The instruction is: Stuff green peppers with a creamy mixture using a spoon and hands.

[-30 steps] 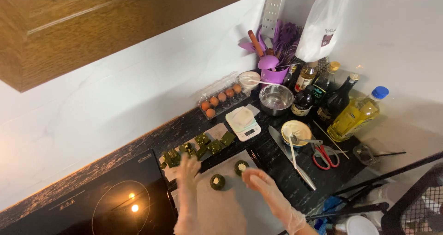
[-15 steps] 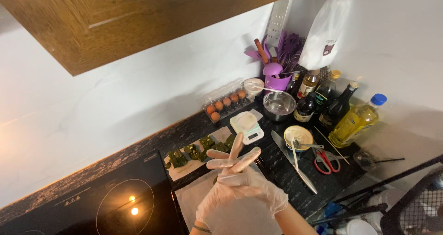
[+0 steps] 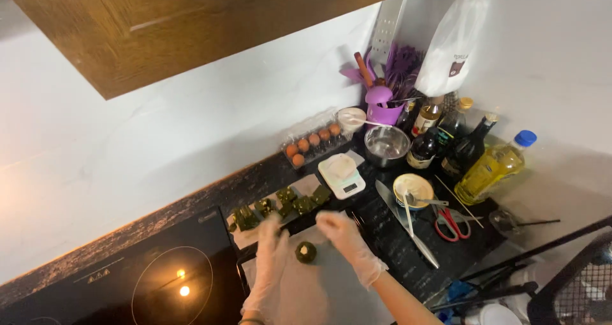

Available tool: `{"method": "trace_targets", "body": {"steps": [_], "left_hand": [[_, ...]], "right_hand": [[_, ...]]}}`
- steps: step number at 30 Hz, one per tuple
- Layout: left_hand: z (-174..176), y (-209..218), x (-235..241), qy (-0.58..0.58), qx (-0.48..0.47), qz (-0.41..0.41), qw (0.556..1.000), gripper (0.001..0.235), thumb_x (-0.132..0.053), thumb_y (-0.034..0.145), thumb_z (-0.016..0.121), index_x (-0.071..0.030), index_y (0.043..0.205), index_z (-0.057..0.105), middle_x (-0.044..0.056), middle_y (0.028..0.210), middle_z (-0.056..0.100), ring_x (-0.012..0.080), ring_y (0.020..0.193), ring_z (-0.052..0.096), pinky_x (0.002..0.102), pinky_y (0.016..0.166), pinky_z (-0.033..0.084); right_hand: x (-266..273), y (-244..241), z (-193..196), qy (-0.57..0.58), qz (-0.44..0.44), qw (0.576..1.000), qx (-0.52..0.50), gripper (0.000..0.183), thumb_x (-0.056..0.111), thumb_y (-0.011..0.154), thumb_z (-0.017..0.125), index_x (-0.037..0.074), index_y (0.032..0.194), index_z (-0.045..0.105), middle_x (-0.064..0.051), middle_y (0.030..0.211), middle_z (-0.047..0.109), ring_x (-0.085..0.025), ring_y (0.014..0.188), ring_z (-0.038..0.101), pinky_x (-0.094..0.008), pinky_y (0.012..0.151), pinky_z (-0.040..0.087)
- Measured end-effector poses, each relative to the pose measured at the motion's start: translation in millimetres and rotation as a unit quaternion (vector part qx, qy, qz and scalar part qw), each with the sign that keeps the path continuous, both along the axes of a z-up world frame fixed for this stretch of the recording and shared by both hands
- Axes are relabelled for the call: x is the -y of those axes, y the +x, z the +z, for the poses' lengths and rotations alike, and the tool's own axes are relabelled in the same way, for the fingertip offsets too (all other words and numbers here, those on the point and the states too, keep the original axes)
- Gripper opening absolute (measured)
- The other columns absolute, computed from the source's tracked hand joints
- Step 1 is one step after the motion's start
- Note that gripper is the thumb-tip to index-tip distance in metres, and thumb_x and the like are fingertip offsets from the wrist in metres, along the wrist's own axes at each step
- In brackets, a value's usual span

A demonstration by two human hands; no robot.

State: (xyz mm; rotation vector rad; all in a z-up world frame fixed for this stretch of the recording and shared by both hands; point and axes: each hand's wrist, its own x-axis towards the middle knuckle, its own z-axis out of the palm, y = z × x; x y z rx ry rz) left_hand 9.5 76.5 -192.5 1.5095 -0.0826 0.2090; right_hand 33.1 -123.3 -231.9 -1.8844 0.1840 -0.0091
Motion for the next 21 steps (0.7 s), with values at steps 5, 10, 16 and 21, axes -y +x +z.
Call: {"method": "trace_targets", "body": {"steps": [5,10,16,21], "left_hand": [[-92.2,-4.9,-9.0,0.097,-0.147,-0.125,0.976,0.054,-0.005,0.085,0.060,-0.006,0.140,0.059,0.008,0.141,0.057,0.0202,0.114,0.066,0.033,0.095,0.056],[-98.7,-3.9,-1.5,0.295,-0.145,-0.096,0.940,0.051,-0.009,0.087,0.073,-0.009,0.137,0.061,0.007,0.134,0.063,0.0227,0.103,0.067,0.031,0.091,0.054],[-113.7,-9.8,1.0,0.301,-0.120,-0.092,0.942,0.054,-0.008,0.084,0.076,-0.010,0.136,0.062,0.007,0.133,0.063,0.0220,0.110,0.069,0.032,0.093,0.057],[-94.8,-20.3,2.6,0.305,-0.095,-0.071,0.945,0.051,-0.012,0.085,0.076,-0.010,0.135,0.063,0.007,0.128,0.066,0.0218,0.108,0.071,0.031,0.092,0.057]], "right_hand": [[-16.3,-8.1,-83.2,-0.093,0.138,0.982,0.092,0.036,0.019,0.087,0.074,0.001,0.119,0.072,-0.013,0.125,0.073,-0.026,0.118,0.067,-0.035,0.103,0.050],[-23.0,-13.6,-94.8,-0.087,0.112,0.989,0.044,0.038,0.017,0.084,0.075,0.004,0.120,0.073,-0.010,0.125,0.072,-0.025,0.115,0.068,-0.033,0.099,0.053],[-21.2,-26.5,-72.4,-0.069,0.105,0.992,-0.014,0.036,0.015,0.082,0.076,0.004,0.117,0.075,-0.008,0.125,0.073,-0.022,0.114,0.070,-0.032,0.100,0.054],[-16.0,-31.7,-81.1,-0.018,0.116,0.993,0.008,0.037,0.012,0.082,0.075,0.005,0.118,0.074,-0.007,0.126,0.072,-0.020,0.115,0.070,-0.031,0.100,0.055]]}}
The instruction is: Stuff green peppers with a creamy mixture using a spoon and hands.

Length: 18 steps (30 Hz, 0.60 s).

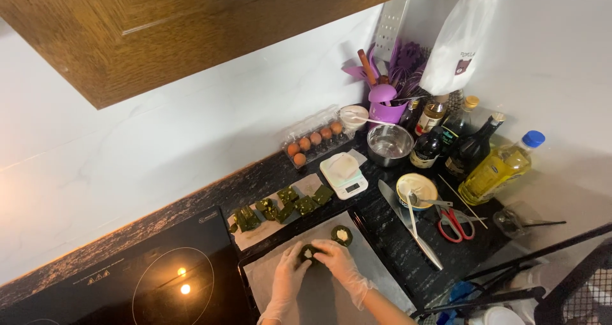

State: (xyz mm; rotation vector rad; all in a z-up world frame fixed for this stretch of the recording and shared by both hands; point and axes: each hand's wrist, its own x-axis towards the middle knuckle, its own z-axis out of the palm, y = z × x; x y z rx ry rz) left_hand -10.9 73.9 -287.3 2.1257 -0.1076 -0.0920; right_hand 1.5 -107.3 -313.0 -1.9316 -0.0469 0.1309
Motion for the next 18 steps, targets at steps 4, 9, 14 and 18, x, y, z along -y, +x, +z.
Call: {"method": "trace_targets", "body": {"steps": [4,9,14,18], "left_hand": [[-8.8,-4.1,0.0,-0.006,0.003,0.043,0.999,0.051,-0.015,0.087,0.075,-0.010,0.136,0.062,0.006,0.128,0.066,0.0233,0.103,0.073,0.031,0.088,0.059],[-28.4,-8.5,0.6,0.050,0.032,0.058,0.997,0.041,-0.017,0.089,0.072,-0.009,0.128,0.069,0.008,0.119,0.071,0.0273,0.104,0.072,0.034,0.088,0.058],[-25.7,-3.3,4.6,0.126,0.106,0.060,0.985,0.063,-0.027,0.082,0.080,-0.010,0.139,0.059,0.015,0.137,0.061,0.0341,0.116,0.063,0.041,0.091,0.055],[-27.2,31.7,-3.8,0.144,0.223,0.076,0.961,0.057,-0.022,0.091,0.072,-0.004,0.140,0.050,0.021,0.137,0.055,0.0354,0.123,0.058,0.043,0.101,0.050]], "right_hand": [[-0.1,-1.6,-1.2,-0.005,-0.035,0.998,0.048,0.032,0.014,0.089,0.071,0.005,0.120,0.075,-0.007,0.124,0.074,-0.020,0.115,0.070,-0.030,0.100,0.052],[-2.1,-3.0,-5.5,-0.045,-0.051,0.998,0.009,0.027,0.019,0.089,0.070,0.006,0.111,0.079,-0.003,0.119,0.078,-0.017,0.107,0.074,-0.026,0.096,0.056],[3.9,8.6,13.1,-0.054,-0.102,0.989,0.091,0.026,0.017,0.090,0.071,0.005,0.112,0.079,-0.008,0.118,0.077,-0.021,0.109,0.070,-0.030,0.097,0.052],[21.0,30.4,24.3,0.001,-0.146,0.988,0.054,0.026,0.020,0.095,0.066,0.009,0.116,0.077,-0.003,0.122,0.076,-0.013,0.108,0.072,-0.026,0.098,0.055]]}}
